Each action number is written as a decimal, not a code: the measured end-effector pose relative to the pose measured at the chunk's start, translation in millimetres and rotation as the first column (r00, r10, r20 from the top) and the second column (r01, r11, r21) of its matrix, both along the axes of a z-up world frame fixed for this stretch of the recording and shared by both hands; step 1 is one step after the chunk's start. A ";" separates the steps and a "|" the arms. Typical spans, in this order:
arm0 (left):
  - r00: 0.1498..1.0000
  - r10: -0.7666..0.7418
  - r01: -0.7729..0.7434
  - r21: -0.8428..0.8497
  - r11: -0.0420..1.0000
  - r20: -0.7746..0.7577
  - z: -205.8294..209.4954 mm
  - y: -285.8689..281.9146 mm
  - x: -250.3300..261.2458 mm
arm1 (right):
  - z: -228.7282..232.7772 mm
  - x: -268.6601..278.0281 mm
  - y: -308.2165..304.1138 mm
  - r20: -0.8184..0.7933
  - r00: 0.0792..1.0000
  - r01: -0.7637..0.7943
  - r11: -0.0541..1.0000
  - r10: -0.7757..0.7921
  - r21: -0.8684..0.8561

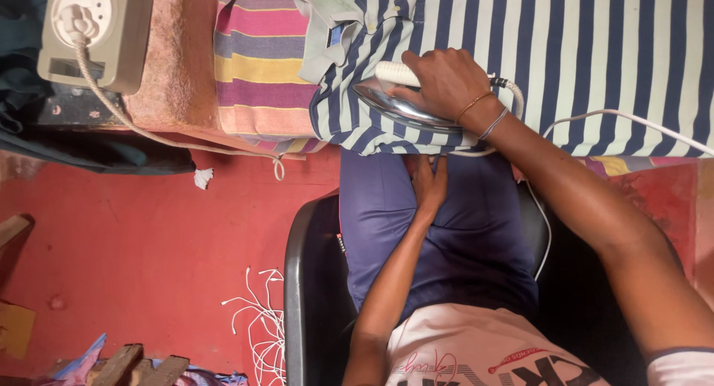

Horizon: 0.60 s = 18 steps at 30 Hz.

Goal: The person irons a striped shirt laid across their lap while seated. They use an electric iron to smooth the fabric, moving it back and forth over the garment's surface.

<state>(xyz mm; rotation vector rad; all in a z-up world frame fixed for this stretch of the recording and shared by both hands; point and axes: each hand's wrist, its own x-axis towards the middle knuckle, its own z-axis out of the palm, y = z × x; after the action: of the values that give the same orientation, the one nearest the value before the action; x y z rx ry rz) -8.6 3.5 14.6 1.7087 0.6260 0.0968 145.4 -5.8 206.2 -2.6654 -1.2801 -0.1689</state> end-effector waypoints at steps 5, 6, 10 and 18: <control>1.000 -0.005 0.006 -0.012 1.000 0.028 0.1 1.0 -0.5 | 3.4 -2.5 -39.4 -0.046 0.995 0.084 0.993 -0.088 -0.079; 0.999 -0.006 0.007 -0.007 1.000 0.049 -1.9 0.5 -1.3 | 4.3 -2.9 -53.4 -0.049 0.992 0.108 0.988 -0.114 -0.114; 0.997 -0.016 0.014 0.030 0.999 0.080 -8.5 0.1 0.3 | 6.9 0.7 -123.3 0.091 0.965 0.254 0.961 -0.245 -0.109; 0.998 0.034 -0.033 -0.015 0.999 0.046 -9.4 -1.9 -2.6 | -17.8 51.5 -236.7 0.312 0.759 0.593 0.805 -0.572 0.033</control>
<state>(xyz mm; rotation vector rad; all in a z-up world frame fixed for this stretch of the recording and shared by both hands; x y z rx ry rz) -11.2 1.6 5.2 1.6780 0.6197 0.1551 196.9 -242.5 188.4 -3.1014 -0.4515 -0.6595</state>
